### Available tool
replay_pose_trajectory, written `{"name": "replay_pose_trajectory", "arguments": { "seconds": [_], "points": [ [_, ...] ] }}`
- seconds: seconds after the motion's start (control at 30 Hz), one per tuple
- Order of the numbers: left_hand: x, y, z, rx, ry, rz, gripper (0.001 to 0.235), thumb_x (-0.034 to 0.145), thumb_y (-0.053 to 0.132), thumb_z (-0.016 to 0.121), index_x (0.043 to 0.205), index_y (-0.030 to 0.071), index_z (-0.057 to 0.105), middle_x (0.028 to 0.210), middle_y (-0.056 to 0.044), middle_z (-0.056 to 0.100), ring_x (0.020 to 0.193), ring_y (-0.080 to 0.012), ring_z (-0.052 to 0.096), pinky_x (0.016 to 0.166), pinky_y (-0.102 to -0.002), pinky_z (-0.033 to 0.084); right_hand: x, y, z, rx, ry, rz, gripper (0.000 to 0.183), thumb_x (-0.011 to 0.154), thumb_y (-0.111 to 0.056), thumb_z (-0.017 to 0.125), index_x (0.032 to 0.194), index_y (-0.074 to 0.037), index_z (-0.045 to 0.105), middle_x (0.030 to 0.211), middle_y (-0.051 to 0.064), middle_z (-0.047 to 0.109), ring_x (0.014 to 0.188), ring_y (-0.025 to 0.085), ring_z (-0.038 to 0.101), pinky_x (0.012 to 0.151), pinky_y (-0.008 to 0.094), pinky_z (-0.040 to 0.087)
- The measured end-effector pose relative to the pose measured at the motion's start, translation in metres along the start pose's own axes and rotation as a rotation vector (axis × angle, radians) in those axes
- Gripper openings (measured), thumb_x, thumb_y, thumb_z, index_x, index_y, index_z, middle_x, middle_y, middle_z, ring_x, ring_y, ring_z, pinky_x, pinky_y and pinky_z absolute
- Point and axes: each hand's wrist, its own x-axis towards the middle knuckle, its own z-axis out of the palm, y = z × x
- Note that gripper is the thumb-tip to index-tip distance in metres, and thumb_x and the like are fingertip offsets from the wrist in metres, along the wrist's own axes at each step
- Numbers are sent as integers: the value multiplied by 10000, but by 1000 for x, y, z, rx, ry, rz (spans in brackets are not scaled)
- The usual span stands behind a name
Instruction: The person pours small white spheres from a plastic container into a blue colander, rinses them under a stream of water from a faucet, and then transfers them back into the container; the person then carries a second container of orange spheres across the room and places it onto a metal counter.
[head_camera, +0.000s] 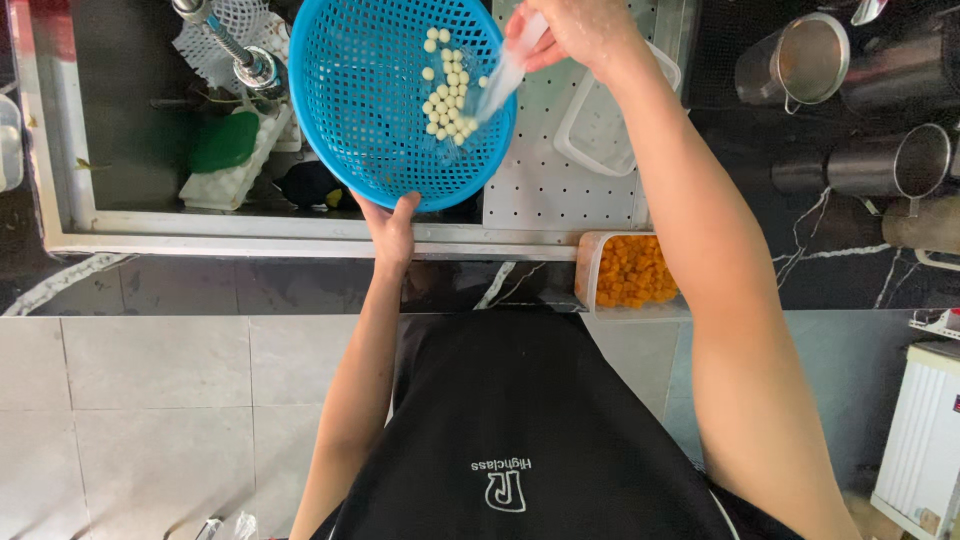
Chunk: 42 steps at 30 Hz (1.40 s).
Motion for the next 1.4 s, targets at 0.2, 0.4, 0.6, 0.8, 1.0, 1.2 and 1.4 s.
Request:
{"name": "replay_pose_trajectory", "arguments": {
  "seconds": [0.2,0.4,0.6,0.8,1.0,1.2,1.4],
  "points": [
    [0,-6,-3,27,17,-14,837,855,121,633,1514,171,120,1466,-190,374,1290,-380,458,1036,-553,427,0,-2,1,20,-4,-4,459,897,-435,396,821,-80,677,936,71,723,808,178,741,730,243,646],
    [0,-1,-1,8,5,-7,852,863,116,632,1524,182,98,1491,-189,346,1310,-398,444,1043,-568,431,-2,-6,1,12,-16,-15,418,885,-383,403,771,-92,681,888,60,720,843,188,747,770,258,648],
    [1,-14,-5,-2,39,-19,841,831,85,633,1507,171,141,1451,-184,394,1260,-367,473,1032,-541,426,2,5,0,1,-13,-89,494,923,-448,373,785,-88,681,888,57,716,866,183,732,798,274,637],
    [0,3,1,39,4,-8,833,869,120,619,1522,183,104,1479,-183,354,1282,-391,454,1000,-566,439,1,3,0,-23,-18,-58,456,895,-433,379,770,-114,678,883,40,718,820,161,720,798,246,619],
    [0,0,-1,52,22,-27,831,850,120,618,1511,179,120,1446,-186,382,1250,-376,472,989,-552,447,1,2,0,20,-23,-33,484,876,-476,385,771,-108,681,865,35,714,800,142,719,779,218,622],
    [0,6,1,47,4,-14,843,859,130,618,1520,185,99,1475,-184,355,1283,-392,456,999,-569,447,1,1,0,38,-30,-1,451,869,-431,393,786,-99,686,836,42,711,735,129,692,757,203,594],
    [0,-6,-3,30,13,-5,843,852,117,627,1519,178,114,1470,-183,367,1281,-380,459,1024,-555,436,5,2,0,33,-32,47,442,822,-434,377,771,-118,682,893,37,730,731,121,680,736,202,586]
  ]
}}
